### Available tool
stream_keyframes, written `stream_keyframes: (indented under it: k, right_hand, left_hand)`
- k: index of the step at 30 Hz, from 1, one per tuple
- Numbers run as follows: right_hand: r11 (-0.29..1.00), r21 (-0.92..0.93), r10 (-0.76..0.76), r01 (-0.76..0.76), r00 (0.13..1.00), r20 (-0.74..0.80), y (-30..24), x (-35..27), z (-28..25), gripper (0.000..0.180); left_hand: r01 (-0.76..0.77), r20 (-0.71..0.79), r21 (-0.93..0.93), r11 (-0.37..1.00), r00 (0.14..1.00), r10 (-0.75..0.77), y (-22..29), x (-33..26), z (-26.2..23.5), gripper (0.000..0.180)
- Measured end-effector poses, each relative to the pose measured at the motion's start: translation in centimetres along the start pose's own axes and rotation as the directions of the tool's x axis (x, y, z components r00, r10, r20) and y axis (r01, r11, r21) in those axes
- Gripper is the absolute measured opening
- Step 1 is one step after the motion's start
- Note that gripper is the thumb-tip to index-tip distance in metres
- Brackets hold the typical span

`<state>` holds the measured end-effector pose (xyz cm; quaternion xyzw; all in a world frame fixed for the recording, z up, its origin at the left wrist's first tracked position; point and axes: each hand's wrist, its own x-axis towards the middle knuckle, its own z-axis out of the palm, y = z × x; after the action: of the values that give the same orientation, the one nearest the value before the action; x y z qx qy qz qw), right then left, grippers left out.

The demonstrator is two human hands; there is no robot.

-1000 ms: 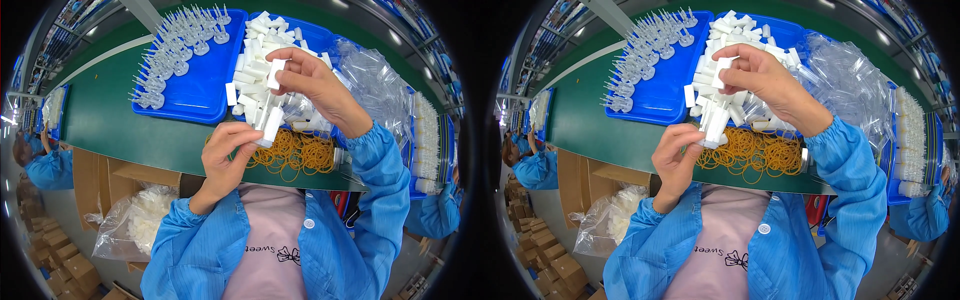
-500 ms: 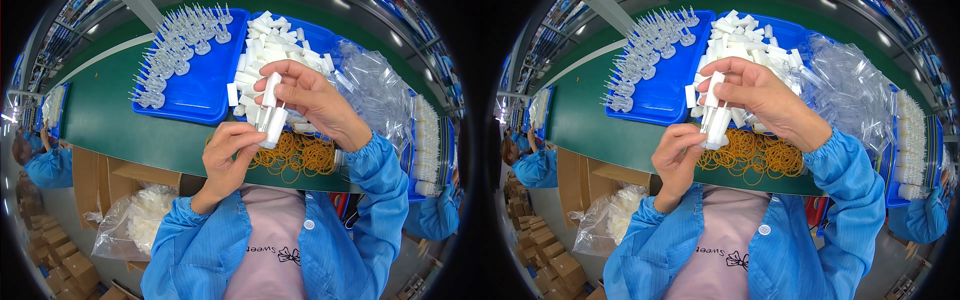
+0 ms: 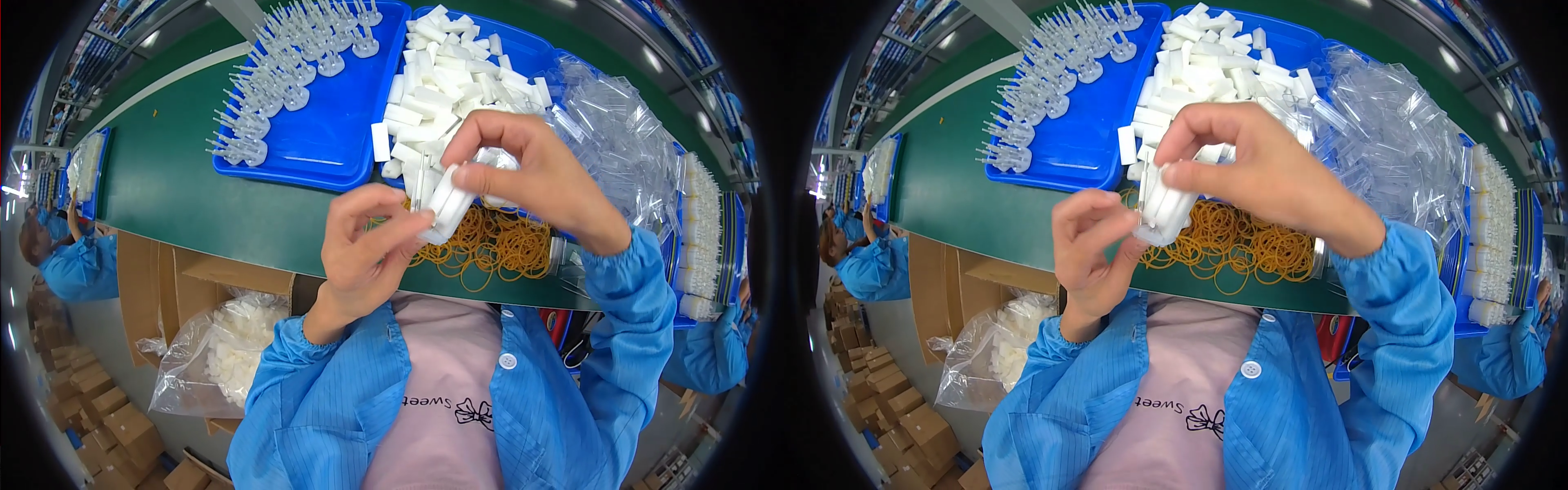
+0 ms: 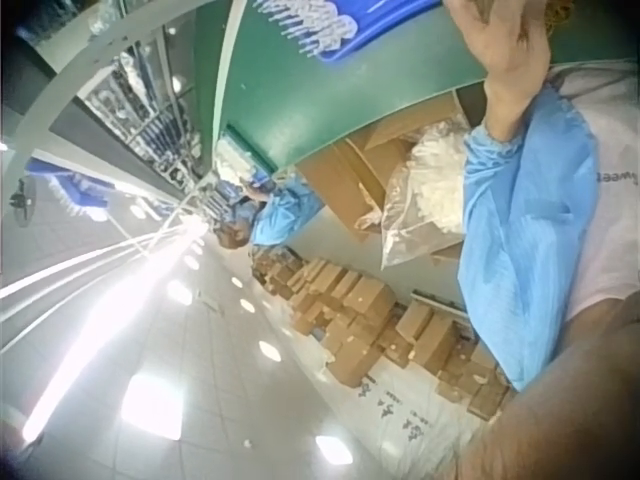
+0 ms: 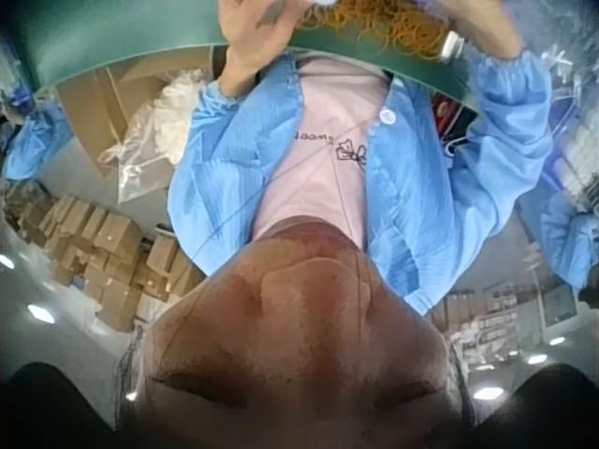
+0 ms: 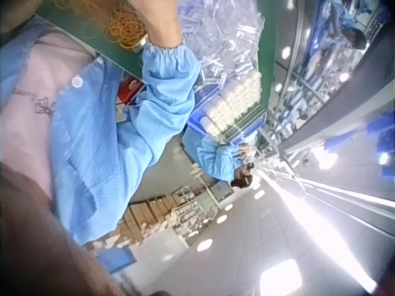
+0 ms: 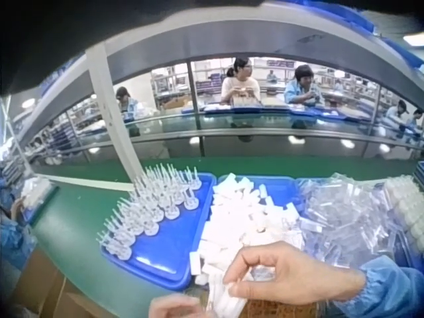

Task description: The person attaches foam sleeves onto the prongs of a plastic base, slides clear tubes over them, secures the assembly with a rubber band, and adjusts the parts using tweezers.

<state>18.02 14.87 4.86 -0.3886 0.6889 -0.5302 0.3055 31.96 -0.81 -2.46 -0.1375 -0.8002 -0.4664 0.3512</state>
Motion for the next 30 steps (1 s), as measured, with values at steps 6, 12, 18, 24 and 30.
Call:
stream_keyframes:
  k: [6, 12, 18, 24, 30]
  right_hand:
    - [0.996, -0.037, -0.076, 0.075, 0.997, -0.026, 0.0, -0.7, 1.6, 0.015]
    - [0.95, -0.233, -0.263, 0.206, 0.933, -0.245, 0.9, 0.2, 2.2, 0.012]
    - [0.564, -0.792, -0.257, 0.232, 0.961, 0.098, 3.8, -1.3, 5.1, 0.02]
    - [0.42, -0.881, -0.263, 0.219, 0.958, 0.113, 4.5, -1.6, 5.0, 0.019]
    - [0.469, -0.864, -0.473, 0.185, 0.878, -0.069, 1.9, -1.7, 0.4, 0.011]
  left_hand:
    - [0.119, -0.12, 0.015, 0.993, 0.986, -0.116, 0.0, -0.3, -0.3, 0.035]
    - [0.425, -0.205, -0.431, 0.796, 0.813, -0.545, -1.3, -1.7, -1.9, 0.019]
    - [0.345, -0.322, -0.576, 0.741, 0.737, -0.594, -2.7, -2.1, -3.9, 0.025]
    - [0.296, -0.301, -0.512, 0.806, 0.817, -0.491, -2.6, -1.9, -3.6, 0.024]
    - [0.256, -0.089, -0.456, 0.852, 0.94, -0.33, -1.3, -1.4, -3.5, 0.016]
